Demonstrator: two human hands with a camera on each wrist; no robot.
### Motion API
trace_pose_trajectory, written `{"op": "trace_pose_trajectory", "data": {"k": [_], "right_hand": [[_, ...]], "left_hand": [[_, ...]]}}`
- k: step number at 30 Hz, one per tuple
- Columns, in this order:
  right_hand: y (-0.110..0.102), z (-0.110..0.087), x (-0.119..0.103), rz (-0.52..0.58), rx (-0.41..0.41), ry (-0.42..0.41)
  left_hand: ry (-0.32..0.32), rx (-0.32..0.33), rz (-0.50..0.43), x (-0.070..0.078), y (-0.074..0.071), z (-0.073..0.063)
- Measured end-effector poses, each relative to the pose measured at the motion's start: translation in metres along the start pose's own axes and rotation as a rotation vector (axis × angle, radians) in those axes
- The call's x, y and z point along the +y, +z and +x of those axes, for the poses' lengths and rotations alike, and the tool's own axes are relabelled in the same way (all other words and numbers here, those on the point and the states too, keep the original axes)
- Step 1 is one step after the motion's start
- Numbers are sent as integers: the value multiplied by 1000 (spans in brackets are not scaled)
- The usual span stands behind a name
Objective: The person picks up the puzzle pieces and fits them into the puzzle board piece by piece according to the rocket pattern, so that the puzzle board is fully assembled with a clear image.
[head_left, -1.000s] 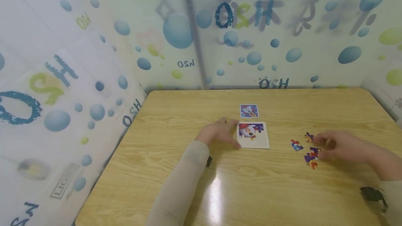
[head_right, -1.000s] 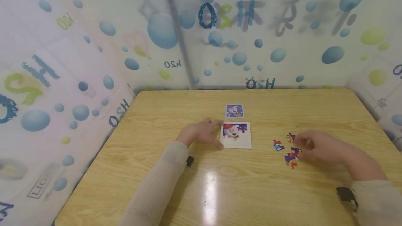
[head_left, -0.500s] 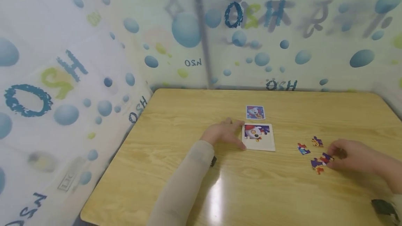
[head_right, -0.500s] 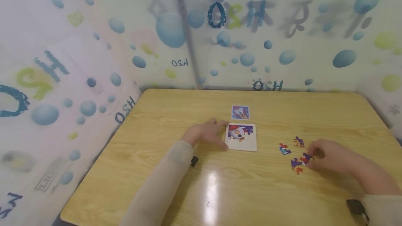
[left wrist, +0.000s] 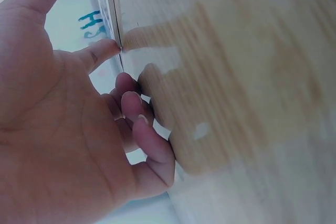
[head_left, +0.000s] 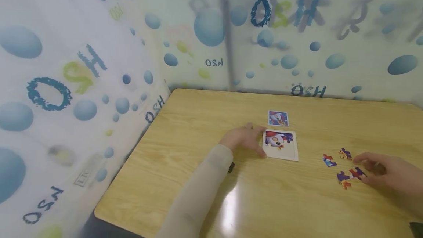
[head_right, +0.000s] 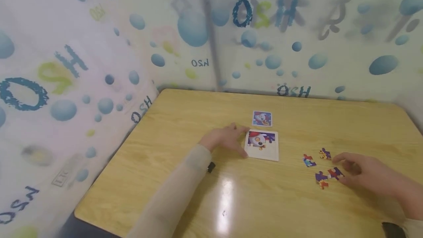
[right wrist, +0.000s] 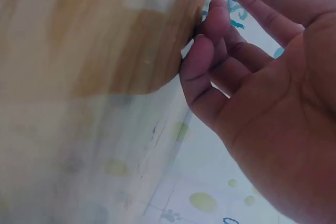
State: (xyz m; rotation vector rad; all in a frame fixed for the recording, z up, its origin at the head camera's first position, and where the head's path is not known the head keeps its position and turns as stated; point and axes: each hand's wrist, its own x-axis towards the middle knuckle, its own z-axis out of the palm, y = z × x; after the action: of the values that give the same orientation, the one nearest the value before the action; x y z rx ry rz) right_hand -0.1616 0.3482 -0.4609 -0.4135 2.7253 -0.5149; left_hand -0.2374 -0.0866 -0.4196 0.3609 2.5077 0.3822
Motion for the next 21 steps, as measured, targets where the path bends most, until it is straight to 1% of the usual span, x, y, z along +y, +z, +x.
{"op": "trace_pose_trajectory", "data": {"k": [3, 7, 10, 13, 18, 21], "right_hand": [[-2, 0, 2, 31, 7, -16], [-5, -1, 3, 17, 8, -22], [-10, 0, 0, 12, 26, -27], [-12, 1, -2, 27, 32, -50], [-13, -3, 0, 48, -8, -57], [-10, -4, 2, 38, -3, -54]], "left_hand": [[-11, 1, -4, 1, -3, 1], [-2, -22, 8, 1, -2, 5], [6, -9, 21, 0, -4, 8], [5, 7, 6, -1, -8, 9], [4, -36, -13, 0, -8, 7], [3, -35, -2, 0, -5, 7]]}}
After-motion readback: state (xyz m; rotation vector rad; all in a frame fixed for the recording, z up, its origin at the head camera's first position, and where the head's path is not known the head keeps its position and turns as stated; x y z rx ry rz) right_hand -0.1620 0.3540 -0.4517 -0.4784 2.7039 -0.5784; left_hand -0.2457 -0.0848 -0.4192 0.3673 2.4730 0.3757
